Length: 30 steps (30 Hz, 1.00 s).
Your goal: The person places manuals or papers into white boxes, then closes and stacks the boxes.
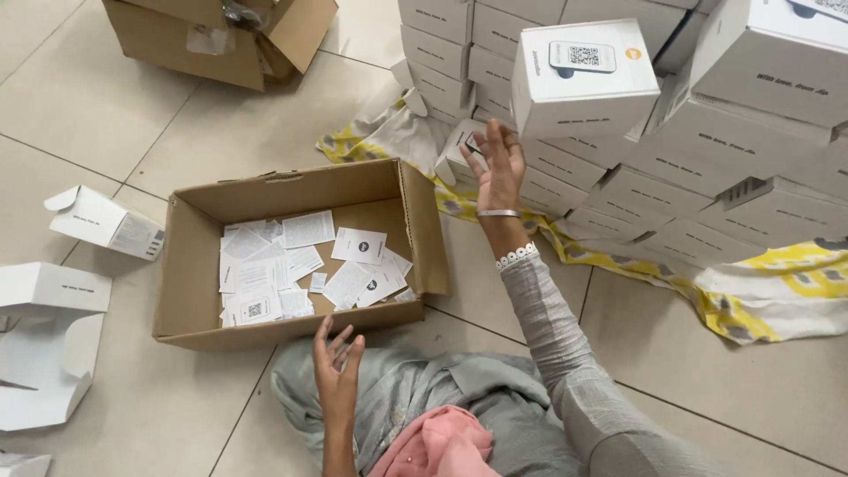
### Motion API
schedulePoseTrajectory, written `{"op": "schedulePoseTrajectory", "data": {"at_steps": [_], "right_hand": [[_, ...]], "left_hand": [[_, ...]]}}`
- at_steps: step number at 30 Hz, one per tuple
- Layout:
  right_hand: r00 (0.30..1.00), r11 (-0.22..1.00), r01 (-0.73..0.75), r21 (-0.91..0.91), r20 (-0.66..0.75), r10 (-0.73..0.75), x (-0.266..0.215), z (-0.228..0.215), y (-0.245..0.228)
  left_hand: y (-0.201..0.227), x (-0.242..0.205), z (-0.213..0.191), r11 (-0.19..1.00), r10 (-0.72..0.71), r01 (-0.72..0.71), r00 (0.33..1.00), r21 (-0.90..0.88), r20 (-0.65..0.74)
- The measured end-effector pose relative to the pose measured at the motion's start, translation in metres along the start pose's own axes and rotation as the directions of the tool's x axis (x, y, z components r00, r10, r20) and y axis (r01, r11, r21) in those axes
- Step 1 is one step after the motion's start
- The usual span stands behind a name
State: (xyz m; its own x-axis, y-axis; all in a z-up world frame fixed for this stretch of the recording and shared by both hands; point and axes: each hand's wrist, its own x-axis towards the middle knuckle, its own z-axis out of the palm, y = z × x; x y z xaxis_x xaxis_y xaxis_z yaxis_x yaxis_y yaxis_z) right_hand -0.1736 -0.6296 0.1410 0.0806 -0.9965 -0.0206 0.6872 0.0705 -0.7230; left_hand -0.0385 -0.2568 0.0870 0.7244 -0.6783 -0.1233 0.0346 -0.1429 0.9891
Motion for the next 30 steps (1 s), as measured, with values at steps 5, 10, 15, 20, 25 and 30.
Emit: {"op": "schedulePoseTrajectory", "data": {"at_steps": [5,10,15,20,25,30], "right_hand": [[0.990,0.979,-0.015,0.202,-0.133,0.043,-0.002,0.012,-0.053],[0.977,0.958,0.033,0.285,-0.212,0.029,0.043,-0.012,-0.072],[0.976,0.914,0.206,0.348,-0.138,-0.168,0.087,-0.050,-0.083],[0.935,0.838,0.254,0.483,-0.345,-0.085,0.094,-0.072,-0.062],[0.964,0.846,0.006,0.534,-0.228,0.137,0.089,-0.068,-0.053],[0.997,0.894,0.076,0.441,-0.032,-0.069,0.087,-0.042,-0.029]], "left_hand": [[-0.012,-0.006,-0.002,1.000,-0.009,0.009,1.000,-0.018,-0.004],[-0.025,-0.008,-0.001,0.999,-0.035,0.036,0.999,-0.026,0.014],[-0.034,-0.008,0.000,0.996,-0.057,0.057,0.998,-0.066,0.015],[-0.036,-0.012,-0.002,0.996,-0.039,0.040,0.999,-0.081,0.016],[-0.033,-0.013,-0.013,0.992,-0.077,0.075,0.997,-0.097,-0.026],[-0.050,-0.032,-0.067,0.990,-0.046,0.014,0.974,-0.143,-0.221]]}}
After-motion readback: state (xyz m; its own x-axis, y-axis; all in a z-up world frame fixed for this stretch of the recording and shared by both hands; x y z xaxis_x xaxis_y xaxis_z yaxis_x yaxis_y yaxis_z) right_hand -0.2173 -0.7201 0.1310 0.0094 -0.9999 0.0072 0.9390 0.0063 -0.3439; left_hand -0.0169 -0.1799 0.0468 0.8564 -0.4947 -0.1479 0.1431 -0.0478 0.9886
